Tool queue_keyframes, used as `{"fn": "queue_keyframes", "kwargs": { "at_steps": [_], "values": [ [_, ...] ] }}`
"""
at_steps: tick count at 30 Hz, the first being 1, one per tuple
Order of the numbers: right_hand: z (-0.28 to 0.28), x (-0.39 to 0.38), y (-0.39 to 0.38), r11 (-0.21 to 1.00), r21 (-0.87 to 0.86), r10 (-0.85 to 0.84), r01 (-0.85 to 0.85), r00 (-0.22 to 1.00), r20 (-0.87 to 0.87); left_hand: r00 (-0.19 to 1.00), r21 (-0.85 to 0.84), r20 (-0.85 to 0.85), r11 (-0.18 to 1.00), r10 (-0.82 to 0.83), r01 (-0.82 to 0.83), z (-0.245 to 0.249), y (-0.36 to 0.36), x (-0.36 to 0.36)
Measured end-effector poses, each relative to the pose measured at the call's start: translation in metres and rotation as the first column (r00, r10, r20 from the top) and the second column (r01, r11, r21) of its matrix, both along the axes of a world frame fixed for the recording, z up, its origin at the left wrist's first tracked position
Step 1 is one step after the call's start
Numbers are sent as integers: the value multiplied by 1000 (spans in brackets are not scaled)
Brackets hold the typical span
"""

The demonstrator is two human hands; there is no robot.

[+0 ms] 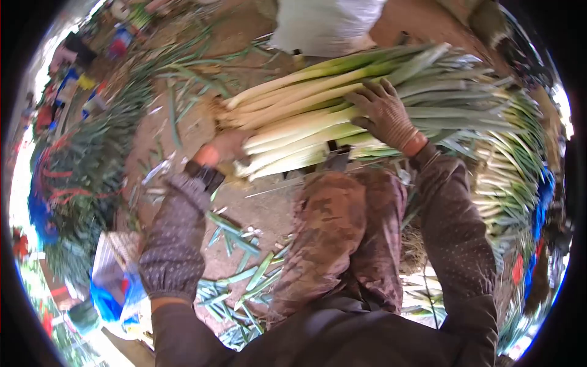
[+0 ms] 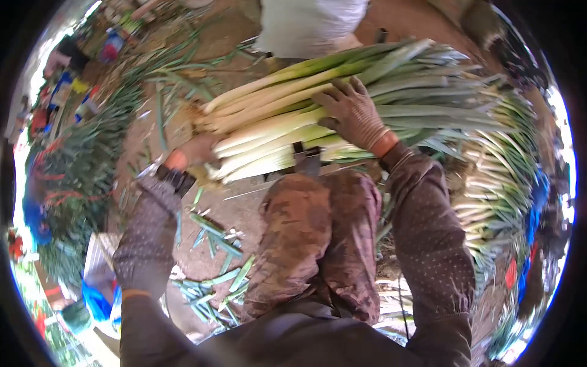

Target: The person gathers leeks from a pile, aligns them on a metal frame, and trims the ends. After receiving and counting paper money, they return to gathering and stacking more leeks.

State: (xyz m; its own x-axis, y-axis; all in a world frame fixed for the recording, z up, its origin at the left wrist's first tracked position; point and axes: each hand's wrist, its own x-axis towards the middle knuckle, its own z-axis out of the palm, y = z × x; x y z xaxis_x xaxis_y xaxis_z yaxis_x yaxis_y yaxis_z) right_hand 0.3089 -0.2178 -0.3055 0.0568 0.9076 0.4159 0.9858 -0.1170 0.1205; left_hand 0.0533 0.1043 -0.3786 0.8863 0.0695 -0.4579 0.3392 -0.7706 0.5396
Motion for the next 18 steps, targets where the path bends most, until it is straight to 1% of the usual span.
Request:
{"fn": "queue_keyframes", "kwargs": {
  "at_steps": [1,2,3,4,6,7,8,10,11,13,16,18],
  "values": [
    [-10,5,8,985,-171,10,-22,997,-71,998,-136,-38,989,48,-53,15,-1,0],
    [-7,2,15,972,-236,-12,-14,994,-107,997,-124,-30,990,70,-73,21,3,0],
    [-6,0,17,977,-209,29,-50,994,-102,999,-99,-17,994,49,-50,15,11,-1],
    [-7,1,17,979,-187,63,-79,994,-89,991,-18,24,991,134,-134,20,6,-6],
    [-8,3,15,982,-168,75,-88,994,-81,950,135,142,945,279,-298,30,-4,-11],
    [-9,1,14,984,-156,75,-87,994,-80,879,134,385,925,282,-355,30,-12,-24],
    [-10,2,15,980,-182,62,-76,995,-79,792,231,547,861,270,-453,31,-23,-37],
    [-10,-2,14,970,-241,24,-44,996,-82,579,346,804,681,139,-645,34,-54,-59],
    [-13,-2,14,972,-231,23,-40,997,-74,690,420,704,683,169,-597,27,-71,-70],
    [-16,-1,16,977,-211,24,-33,999,-44,853,537,471,693,226,-481,3,-99,-81],
    [-16,5,20,974,-218,46,-54,998,-43,839,626,510,587,192,-514,-26,-112,-74],
    [-13,10,22,960,-271,63,-63,998,-10,858,671,486,559,166,-488,-35,-110,-72]
  ]
}}
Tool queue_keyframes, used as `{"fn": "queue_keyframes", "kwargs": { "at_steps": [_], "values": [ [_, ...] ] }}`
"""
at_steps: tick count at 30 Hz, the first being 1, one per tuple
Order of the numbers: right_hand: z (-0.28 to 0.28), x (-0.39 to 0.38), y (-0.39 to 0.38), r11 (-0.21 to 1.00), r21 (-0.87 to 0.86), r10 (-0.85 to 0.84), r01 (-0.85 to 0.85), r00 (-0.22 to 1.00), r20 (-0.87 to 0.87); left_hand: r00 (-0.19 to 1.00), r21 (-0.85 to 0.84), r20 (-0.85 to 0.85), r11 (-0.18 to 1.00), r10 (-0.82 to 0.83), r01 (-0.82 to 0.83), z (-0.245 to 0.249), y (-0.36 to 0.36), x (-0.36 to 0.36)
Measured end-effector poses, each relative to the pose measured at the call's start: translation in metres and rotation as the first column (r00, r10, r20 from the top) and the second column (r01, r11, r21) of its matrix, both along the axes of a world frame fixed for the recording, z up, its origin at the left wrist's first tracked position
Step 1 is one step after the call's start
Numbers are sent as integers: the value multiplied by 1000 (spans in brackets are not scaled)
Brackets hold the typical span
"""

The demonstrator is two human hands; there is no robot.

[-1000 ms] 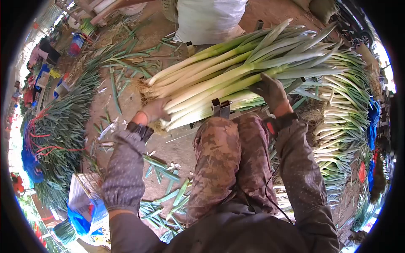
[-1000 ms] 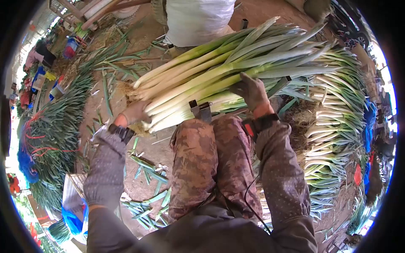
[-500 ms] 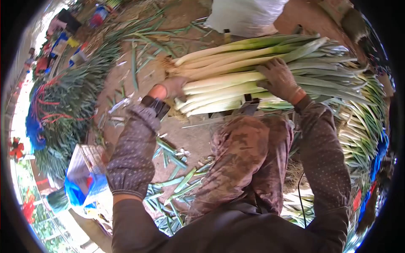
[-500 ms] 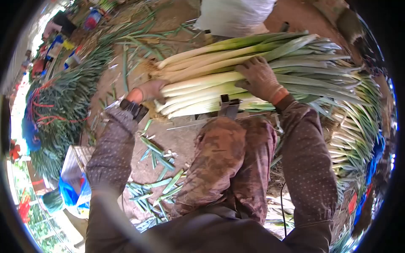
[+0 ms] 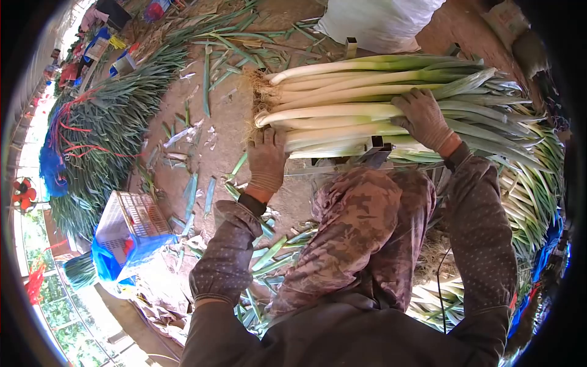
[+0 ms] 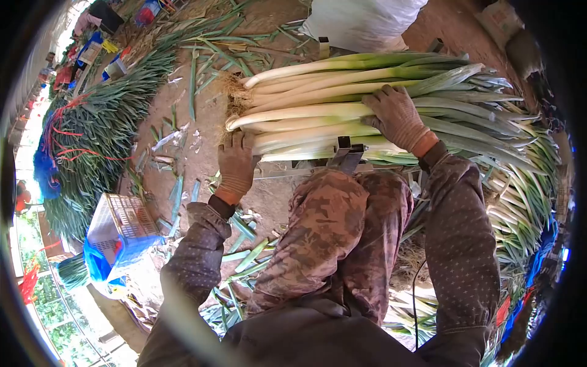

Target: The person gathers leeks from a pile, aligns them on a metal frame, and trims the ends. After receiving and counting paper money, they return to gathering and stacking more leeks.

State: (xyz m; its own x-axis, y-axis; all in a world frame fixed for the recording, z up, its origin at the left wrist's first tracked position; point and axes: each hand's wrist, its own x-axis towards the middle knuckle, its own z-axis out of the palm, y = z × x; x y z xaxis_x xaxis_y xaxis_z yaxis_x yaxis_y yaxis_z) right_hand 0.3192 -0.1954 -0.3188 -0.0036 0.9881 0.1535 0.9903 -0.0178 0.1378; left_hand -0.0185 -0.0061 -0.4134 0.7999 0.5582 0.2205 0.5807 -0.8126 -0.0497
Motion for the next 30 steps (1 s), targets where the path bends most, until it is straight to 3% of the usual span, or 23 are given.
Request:
{"fn": "queue_keyframes", "kwargs": {
  "at_steps": [2,5,8,13,17,23,27,29,30],
  "values": [
    [2,6,3,1000,-23,4,-3,1000,28,999,21,-47,1000,3,-2,-4,1,3],
    [4,10,9,1000,-7,-7,7,1000,23,1000,-47,19,999,-25,25,2,-5,-4],
    [1,8,10,999,-30,-38,38,999,0,997,12,69,999,-33,32,-15,0,-1],
    [7,3,-5,996,80,50,-46,997,-52,1000,-27,-5,1000,-12,12,-2,14,12],
    [1,-5,-3,995,94,27,-22,998,-50,995,2,-11,995,-97,97,2,26,14],
    [-6,-22,15,996,-44,-81,76,990,-118,990,-49,5,989,-138,138,0,42,7],
    [-5,-34,12,996,84,39,-36,999,-29,994,-115,104,993,-17,29,-5,30,-1],
    [0,-46,1,967,169,187,-193,981,48,984,-7,177,1000,-24,26,-10,25,-8],
    [-2,-47,-5,961,197,188,-191,982,35,976,36,214,999,-28,21,-14,17,-11]
  ]
}}
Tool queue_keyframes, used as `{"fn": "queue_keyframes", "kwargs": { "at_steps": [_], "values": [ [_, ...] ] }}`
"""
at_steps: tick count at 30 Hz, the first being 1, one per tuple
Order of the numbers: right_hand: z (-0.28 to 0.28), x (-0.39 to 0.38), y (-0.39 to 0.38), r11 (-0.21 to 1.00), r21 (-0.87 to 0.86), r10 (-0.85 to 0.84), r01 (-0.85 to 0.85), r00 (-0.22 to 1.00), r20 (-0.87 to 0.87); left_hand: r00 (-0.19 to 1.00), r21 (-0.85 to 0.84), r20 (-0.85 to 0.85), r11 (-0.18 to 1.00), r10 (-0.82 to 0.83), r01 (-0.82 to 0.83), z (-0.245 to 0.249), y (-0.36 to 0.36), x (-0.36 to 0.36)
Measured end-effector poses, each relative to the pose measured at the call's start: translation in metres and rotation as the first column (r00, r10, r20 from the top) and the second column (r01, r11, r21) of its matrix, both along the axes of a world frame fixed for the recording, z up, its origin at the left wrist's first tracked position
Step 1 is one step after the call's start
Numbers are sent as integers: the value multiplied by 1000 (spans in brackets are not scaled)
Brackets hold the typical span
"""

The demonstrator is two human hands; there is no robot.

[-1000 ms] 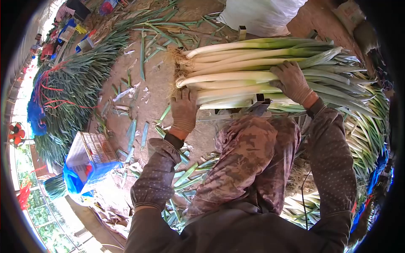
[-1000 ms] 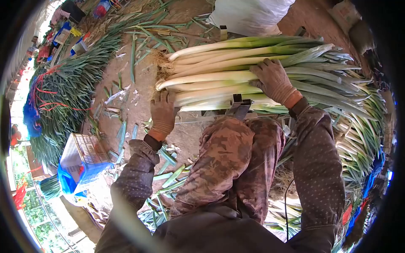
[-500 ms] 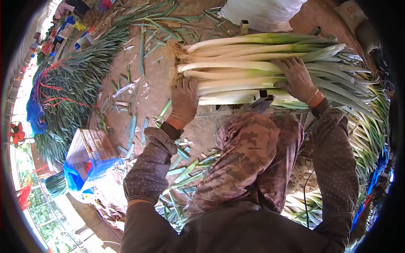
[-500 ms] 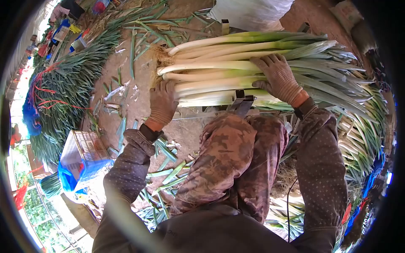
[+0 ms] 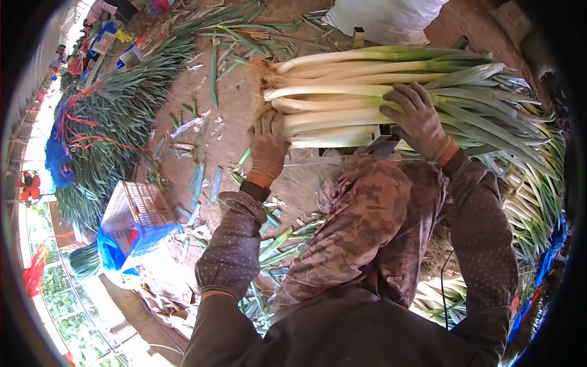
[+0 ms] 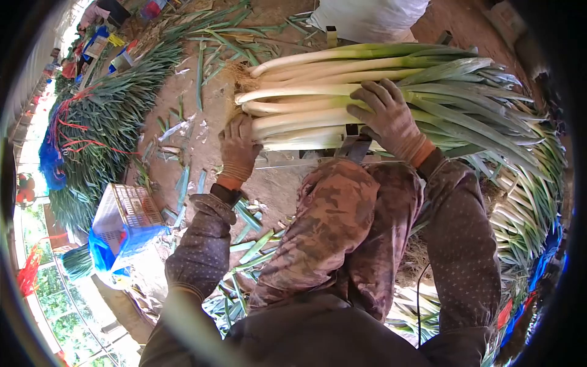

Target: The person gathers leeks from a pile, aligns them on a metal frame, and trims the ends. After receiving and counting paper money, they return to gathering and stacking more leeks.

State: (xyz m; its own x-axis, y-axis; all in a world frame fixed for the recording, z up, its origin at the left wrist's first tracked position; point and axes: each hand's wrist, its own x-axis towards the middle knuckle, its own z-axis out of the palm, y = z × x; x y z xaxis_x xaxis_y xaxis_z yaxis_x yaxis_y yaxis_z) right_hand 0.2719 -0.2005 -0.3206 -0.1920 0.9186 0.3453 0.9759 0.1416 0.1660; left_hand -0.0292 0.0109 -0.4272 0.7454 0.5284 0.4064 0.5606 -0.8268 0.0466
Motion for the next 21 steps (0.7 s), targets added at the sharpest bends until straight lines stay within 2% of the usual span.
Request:
{"fn": "queue_keyframes", "kwargs": {
  "at_steps": [3,6,9,12,13,18,21],
  "values": [
    [-16,8,-29,996,87,-13,14,1000,-10,996,56,90,998,-16,11,24,-29,-9],
    [-28,16,-47,987,143,-79,78,997,0,969,161,61,960,-240,228,-14,-50,-20],
    [-38,17,-49,980,122,-161,160,987,1,977,-180,-157,977,-141,112,-11,-76,12],
    [-47,17,-42,976,152,-158,156,987,-1,991,-170,-119,984,-66,45,-13,-68,36],
    [-47,17,-40,978,140,-155,152,988,12,995,-130,-51,988,-85,77,-21,-62,40],
    [-45,20,-31,995,68,-76,72,995,69,984,-62,-54,984,-167,164,-27,-48,41],
    [-46,20,-26,996,68,-57,56,998,11,971,-33,-92,976,-218,216,-27,-35,40]
  ]
}}
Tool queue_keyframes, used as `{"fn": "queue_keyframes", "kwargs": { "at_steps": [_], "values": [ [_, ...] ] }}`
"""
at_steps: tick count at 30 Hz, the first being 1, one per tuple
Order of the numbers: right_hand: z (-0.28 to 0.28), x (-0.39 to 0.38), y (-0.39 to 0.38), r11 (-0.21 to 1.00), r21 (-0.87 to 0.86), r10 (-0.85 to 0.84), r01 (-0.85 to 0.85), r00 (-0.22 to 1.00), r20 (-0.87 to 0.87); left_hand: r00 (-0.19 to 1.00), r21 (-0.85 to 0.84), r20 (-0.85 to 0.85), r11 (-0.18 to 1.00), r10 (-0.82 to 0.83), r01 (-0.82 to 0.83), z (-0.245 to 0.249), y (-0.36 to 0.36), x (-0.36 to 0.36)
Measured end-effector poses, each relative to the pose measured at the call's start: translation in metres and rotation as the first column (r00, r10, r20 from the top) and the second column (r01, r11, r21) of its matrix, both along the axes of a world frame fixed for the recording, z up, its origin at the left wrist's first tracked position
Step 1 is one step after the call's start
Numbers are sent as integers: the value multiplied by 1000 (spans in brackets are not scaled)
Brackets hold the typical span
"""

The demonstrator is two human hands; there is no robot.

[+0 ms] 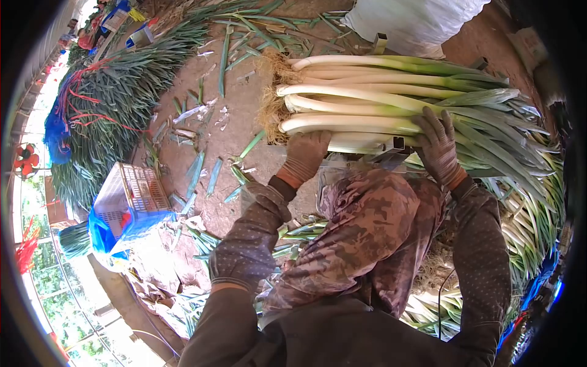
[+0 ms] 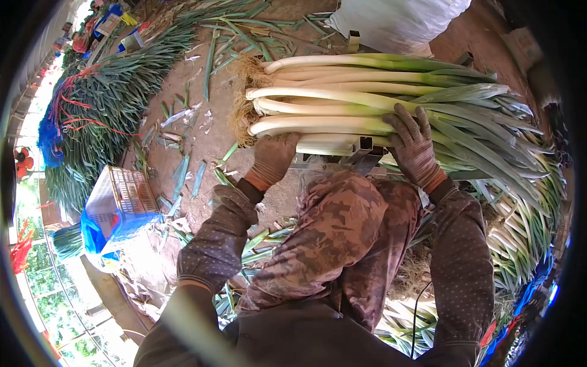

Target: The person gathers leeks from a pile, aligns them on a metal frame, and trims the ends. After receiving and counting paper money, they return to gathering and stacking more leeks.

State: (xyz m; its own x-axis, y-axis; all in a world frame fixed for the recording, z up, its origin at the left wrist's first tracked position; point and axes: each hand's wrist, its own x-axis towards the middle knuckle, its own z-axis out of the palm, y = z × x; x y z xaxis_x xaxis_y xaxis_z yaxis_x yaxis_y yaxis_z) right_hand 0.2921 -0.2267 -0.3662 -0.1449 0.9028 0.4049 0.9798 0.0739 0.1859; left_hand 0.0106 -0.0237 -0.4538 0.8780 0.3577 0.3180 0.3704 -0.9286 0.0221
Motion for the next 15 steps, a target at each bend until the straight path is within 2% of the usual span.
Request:
{"fn": "queue_keyframes", "kwargs": {
  "at_steps": [3,5,12,15],
  "values": [
    [-3,-2,7,999,34,17,-17,1000,18,998,100,13,993,-67,65,7,13,-1],
    [-3,-5,6,1000,21,12,-12,999,-30,994,151,23,983,-109,104,9,20,1],
    [-11,-6,10,998,55,40,-35,995,-92,992,35,5,992,-125,124,5,23,-5],
    [-9,-3,8,999,27,30,-28,998,-64,985,67,128,992,-113,105,1,17,-4]
  ]
}}
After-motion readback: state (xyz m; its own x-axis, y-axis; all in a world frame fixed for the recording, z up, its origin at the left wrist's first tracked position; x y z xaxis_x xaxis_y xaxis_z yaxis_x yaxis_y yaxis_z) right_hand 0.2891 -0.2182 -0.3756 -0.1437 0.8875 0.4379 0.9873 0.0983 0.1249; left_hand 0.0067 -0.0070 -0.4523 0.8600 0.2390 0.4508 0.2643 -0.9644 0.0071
